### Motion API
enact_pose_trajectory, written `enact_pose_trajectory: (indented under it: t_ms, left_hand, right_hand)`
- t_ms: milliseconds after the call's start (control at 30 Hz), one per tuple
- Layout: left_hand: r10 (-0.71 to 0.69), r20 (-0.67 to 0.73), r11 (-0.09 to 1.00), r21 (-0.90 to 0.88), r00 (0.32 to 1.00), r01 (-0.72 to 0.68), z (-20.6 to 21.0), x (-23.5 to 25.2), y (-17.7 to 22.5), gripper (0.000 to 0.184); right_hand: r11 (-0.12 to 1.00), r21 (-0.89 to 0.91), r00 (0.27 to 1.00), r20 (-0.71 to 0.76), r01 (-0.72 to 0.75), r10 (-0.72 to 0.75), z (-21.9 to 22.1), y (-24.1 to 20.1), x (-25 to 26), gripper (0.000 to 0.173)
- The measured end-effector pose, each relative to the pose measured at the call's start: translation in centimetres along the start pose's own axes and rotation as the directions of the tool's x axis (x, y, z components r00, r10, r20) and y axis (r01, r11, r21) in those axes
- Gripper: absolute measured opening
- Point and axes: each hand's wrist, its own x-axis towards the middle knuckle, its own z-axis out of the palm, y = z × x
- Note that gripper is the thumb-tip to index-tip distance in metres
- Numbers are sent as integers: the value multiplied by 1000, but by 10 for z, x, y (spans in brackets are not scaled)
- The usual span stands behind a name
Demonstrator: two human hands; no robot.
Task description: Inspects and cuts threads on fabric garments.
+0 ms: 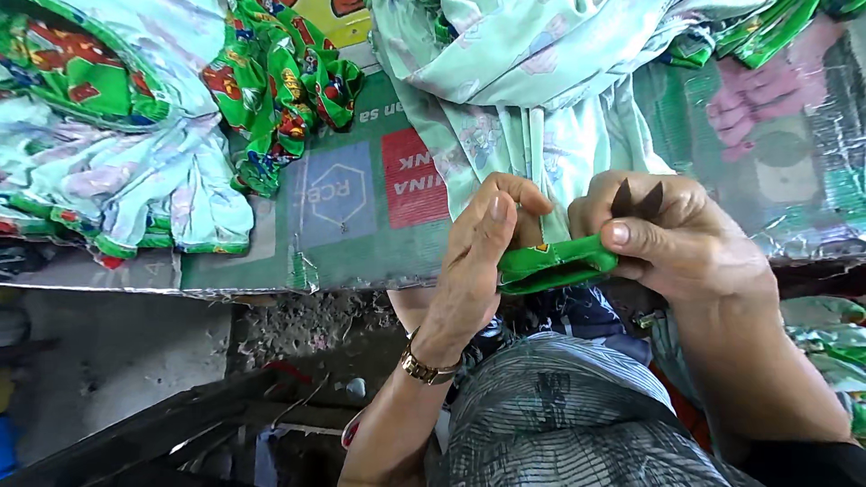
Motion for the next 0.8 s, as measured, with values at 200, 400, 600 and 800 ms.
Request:
enact_pose_trajectory:
  t_ms: [200, 400, 600, 800]
  left_hand:
    - [-12, 53, 987, 158, 999, 4, 6, 1, -1, 7]
    - [90, -135, 989, -107, 987, -105, 3, 1, -8, 12]
    - [53, -120, 990, -127, 991, -68, 4, -4, -4, 17]
    - [192, 143, 858, 456, 971, -237, -10, -19, 8, 26]
  right_hand:
    - [996, -88, 1000, -21, -11, 10, 1, 2, -1, 20]
    - [983, -185, 1000, -11, 13, -15, 2, 2, -1, 22]
    - [958, -285, 999, -41, -19, 8, 6, 0, 1, 22]
    - [858, -512, 995, -63, 35, -78, 22, 1, -2, 7]
